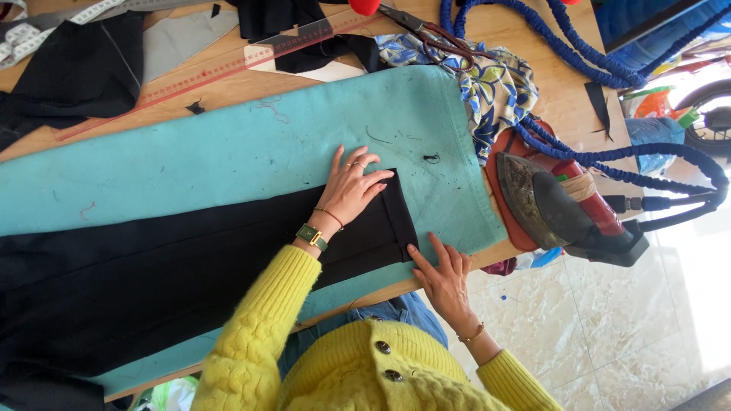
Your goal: Pressing black fabric garment components using a steam iron on an ironing board in a factory setting.
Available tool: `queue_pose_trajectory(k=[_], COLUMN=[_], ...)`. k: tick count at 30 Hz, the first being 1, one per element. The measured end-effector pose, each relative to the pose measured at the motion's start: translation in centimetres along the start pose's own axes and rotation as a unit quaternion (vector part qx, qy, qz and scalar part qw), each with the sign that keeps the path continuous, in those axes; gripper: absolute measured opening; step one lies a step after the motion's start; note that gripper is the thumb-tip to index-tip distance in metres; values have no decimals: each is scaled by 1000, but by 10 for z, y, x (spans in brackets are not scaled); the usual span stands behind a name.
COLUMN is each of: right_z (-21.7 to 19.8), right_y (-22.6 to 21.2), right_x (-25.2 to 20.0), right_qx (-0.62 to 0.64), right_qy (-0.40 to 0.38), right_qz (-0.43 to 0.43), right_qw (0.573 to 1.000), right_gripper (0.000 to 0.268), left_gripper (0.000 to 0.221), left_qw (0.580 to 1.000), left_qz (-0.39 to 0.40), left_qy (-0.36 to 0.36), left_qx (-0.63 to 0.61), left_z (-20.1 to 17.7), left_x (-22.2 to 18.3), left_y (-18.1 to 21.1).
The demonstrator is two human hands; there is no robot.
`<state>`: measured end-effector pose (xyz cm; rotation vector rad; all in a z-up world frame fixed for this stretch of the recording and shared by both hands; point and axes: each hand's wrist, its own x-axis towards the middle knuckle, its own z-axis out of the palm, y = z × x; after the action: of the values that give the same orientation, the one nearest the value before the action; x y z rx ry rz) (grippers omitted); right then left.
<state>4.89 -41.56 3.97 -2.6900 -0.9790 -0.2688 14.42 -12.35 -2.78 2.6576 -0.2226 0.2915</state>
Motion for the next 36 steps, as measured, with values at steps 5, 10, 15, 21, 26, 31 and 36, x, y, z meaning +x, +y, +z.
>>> queue_pose_trajectory(k=[5, 10, 15, 21, 26, 31, 36], right_z=[-1, -5, -15, 1, -18, -26, -3], right_y=[-1, -15, -17, 13, 22, 20, 8], right_x=[1, 19, 29, 26, 34, 41, 26], right_qx=[48, 203, 252, 258, 266, 225, 150], right_qy=[-4, 28, -12, -133, -159, -154, -83], right_qz=[7, 209, 230, 210, 182, 134, 129], right_qw=[999, 956, 940, 934, 933, 953, 977], right_gripper=[42, 40, 32, 36, 31, 35, 37], left_gripper=[23, 27, 26, 24, 25, 26, 27], left_qw=[999, 996, 996, 995, 996, 996, 996], left_qz=[-22, -71, -59, -57, -51, -51, -54], left_qy=[24, 51, 52, 56, 50, 51, 53], left_qx=[-11, -17, -42, -53, -52, -47, -47], left_z=[8, 26, 15, 10, 7, 7, 7], left_x=[15, 22, 22, 21, 21, 21, 21], left_y=[-1, 5, 6, 6, 5, 5, 6])
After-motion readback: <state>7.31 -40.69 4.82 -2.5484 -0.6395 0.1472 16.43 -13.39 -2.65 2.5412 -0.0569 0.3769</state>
